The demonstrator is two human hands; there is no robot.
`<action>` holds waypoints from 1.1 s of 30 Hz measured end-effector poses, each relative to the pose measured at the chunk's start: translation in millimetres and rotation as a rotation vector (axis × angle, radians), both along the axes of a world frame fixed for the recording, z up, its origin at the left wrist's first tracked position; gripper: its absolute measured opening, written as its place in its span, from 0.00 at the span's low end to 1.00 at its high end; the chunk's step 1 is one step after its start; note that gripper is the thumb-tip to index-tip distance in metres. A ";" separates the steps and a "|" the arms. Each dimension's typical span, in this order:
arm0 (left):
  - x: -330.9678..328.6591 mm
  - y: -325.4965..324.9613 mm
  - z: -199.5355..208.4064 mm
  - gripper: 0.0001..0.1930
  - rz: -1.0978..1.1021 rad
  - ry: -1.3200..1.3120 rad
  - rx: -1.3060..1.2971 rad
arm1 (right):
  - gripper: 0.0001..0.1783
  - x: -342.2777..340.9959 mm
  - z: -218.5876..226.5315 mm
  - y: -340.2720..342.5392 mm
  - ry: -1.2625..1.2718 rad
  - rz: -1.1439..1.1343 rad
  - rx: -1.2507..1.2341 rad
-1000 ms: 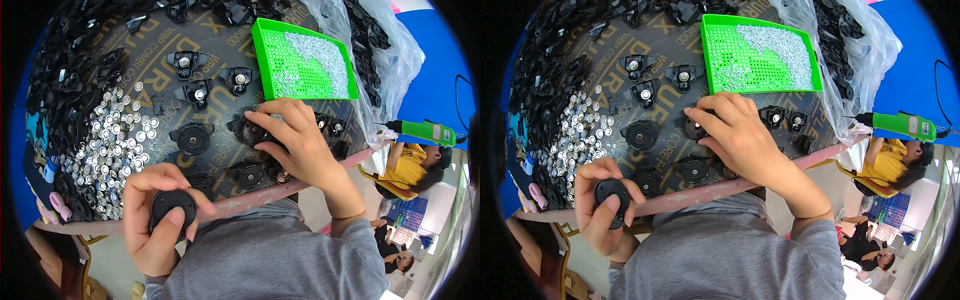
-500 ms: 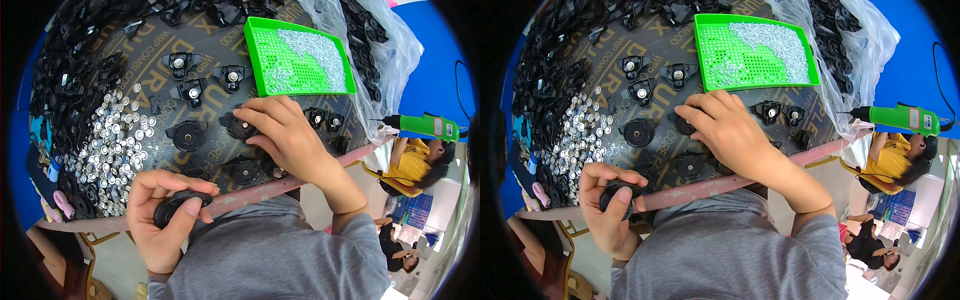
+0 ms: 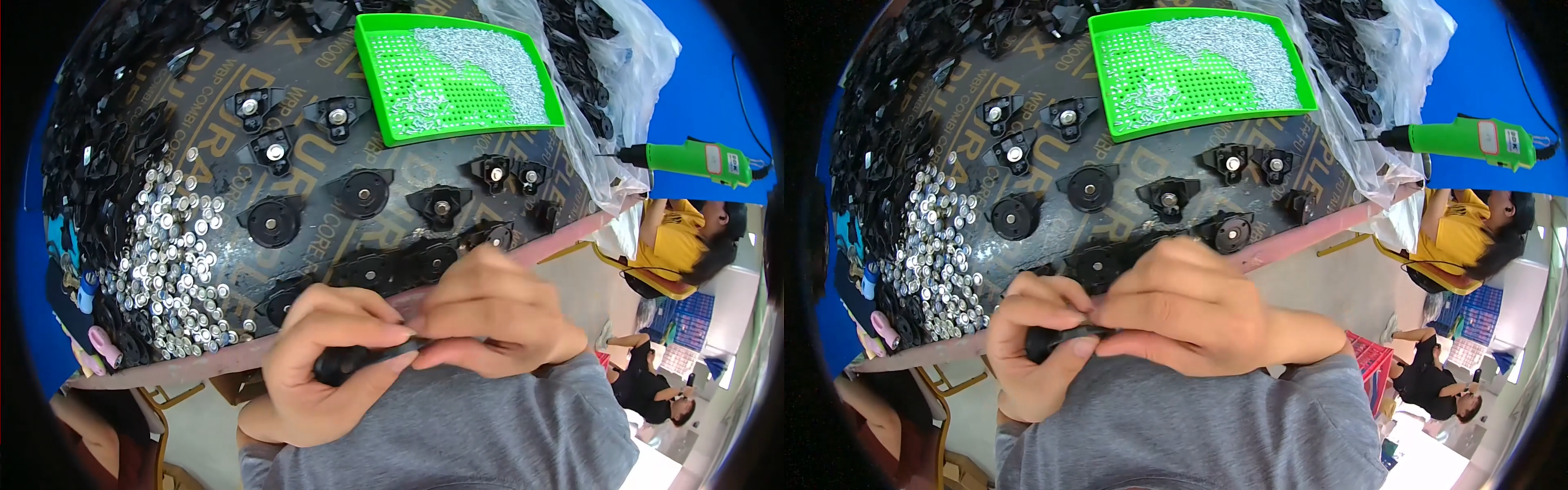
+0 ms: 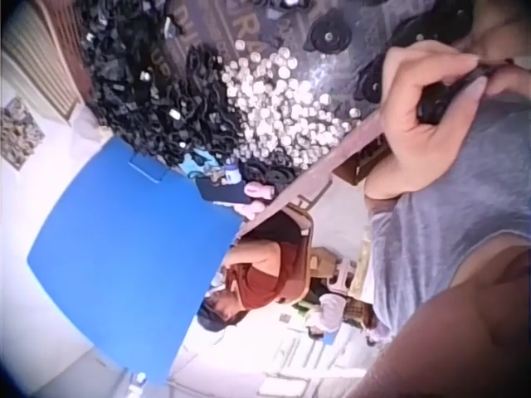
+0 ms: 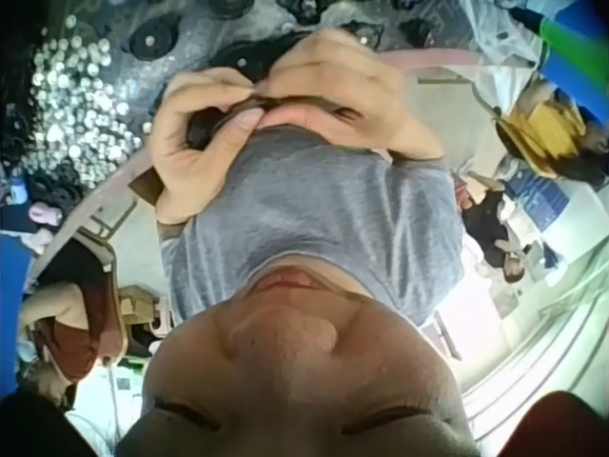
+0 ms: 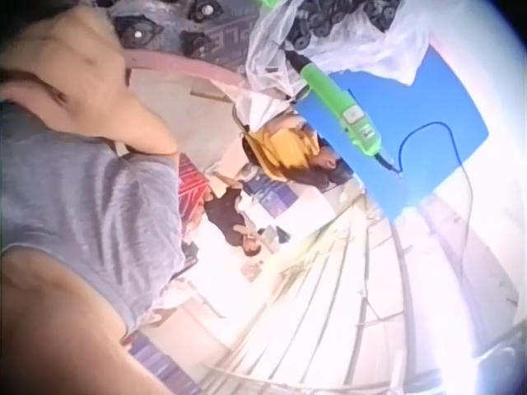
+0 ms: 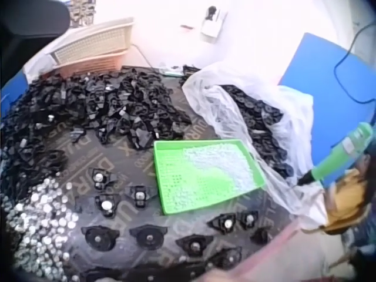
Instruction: The person assembles small black plastic components with metal screws and washers on a workbench, using an electric screwdriver to secure the parts together.
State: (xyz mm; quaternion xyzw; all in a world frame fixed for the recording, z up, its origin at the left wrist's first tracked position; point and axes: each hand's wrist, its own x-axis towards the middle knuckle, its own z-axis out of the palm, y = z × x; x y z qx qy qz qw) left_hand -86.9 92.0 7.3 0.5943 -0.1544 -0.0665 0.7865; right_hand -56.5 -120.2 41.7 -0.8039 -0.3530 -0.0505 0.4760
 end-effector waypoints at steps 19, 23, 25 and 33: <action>4.7 -58.9 5.0 0.14 -0.153 0.433 -0.044 | 0.05 -20.6 -19.4 -34.3 0.886 -0.322 0.820; 4.4 -65.8 5.4 0.16 -0.026 0.450 -0.082 | 0.06 -28.3 -21.8 -34.3 0.869 -0.336 0.823; 9.1 -62.8 5.5 0.16 -0.004 0.391 -0.067 | 0.08 -32.9 -32.2 -43.2 0.590 -0.203 0.404; 17.1 -56.8 3.9 0.21 -0.120 0.016 0.319 | 0.30 -12.1 -14.3 -64.2 0.106 0.097 -0.099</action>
